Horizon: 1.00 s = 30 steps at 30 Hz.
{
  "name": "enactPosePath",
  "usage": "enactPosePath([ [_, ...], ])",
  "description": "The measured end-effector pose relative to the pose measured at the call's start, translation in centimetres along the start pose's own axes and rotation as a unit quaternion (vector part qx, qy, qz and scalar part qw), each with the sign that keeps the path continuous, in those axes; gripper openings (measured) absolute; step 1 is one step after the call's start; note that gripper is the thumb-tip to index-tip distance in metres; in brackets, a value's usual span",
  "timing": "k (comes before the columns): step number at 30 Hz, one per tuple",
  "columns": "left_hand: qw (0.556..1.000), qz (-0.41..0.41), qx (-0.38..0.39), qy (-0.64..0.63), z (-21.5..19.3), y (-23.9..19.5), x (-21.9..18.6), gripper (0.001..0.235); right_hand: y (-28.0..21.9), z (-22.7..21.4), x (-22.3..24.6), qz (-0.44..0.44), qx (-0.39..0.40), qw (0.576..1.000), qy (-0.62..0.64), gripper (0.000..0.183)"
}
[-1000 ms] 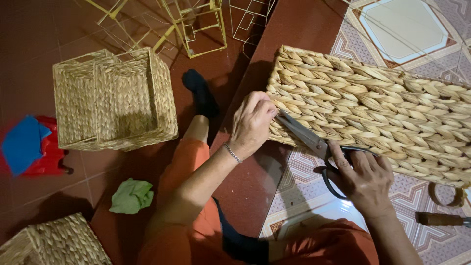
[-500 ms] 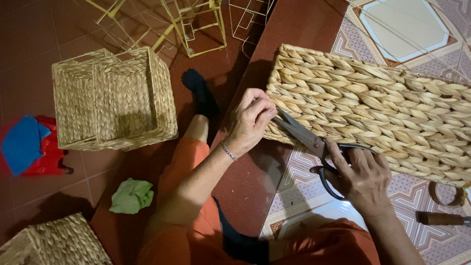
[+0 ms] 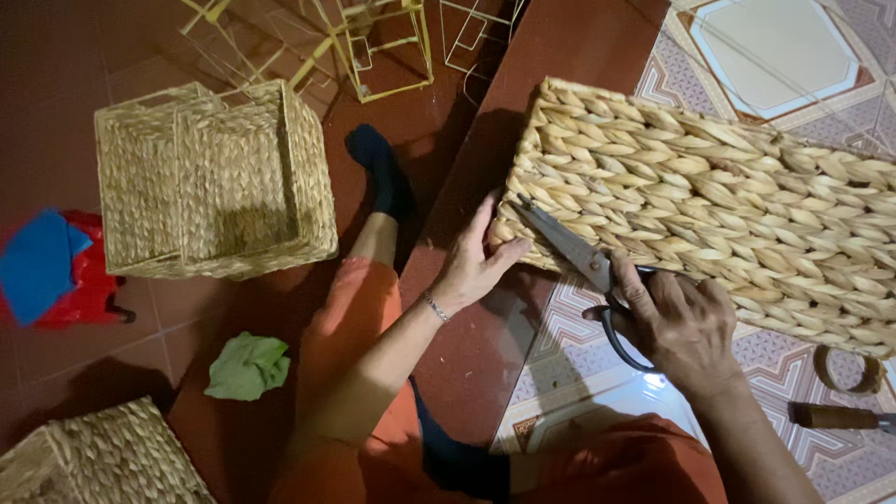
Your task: The person uses shears to trim excess woven fibers along the edges of a rectangular basket. They rotate the basket to access different sides and continue cutting protruding strands to smooth the rim.
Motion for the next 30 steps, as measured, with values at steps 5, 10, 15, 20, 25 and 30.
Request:
enactPosePath([
  [5, 0.990, -0.072, 0.040, -0.111, 1.1, -0.5, 2.5, 0.063, 0.2, -0.4, 0.2, -0.015, 0.006, 1.000, -0.018, 0.075],
  [10, 0.996, -0.069, 0.044, -0.040, 0.7, -0.4, 2.4, 0.058, 0.5, -0.7, 0.2, -0.037, 0.009, 0.999, -0.008, 0.078],
  [15, 0.997, -0.018, 0.036, -0.069, 0.7, -0.2, 1.5, 0.063, 0.5, -0.4, 0.0, -0.041, 0.020, 0.999, -0.009, 0.080],
  [20, 0.996, -0.061, 0.052, -0.039, 0.7, -0.2, 2.2, 0.059, -0.2, 0.3, -0.3, -0.040, 0.013, 0.999, -0.028, 0.079],
  [25, 0.996, -0.033, 0.059, -0.062, 0.6, -0.1, 1.3, 0.064, -0.5, 1.8, -1.1, -0.024, 0.051, 0.998, -0.032, 0.078],
  [30, 0.996, -0.039, 0.071, -0.030, 0.3, 0.1, 1.3, 0.065, -0.1, 0.5, -0.6, -0.004, 0.023, 0.999, -0.036, 0.077],
])
Point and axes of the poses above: each hand's wrist, its own y-axis towards the middle knuckle, its own z-axis out of the palm, x = y × z, the point moved 9 cm from there along y, towards the middle knuckle, and after that the axes turned 5 degrees about x, right-handed, at the moved point
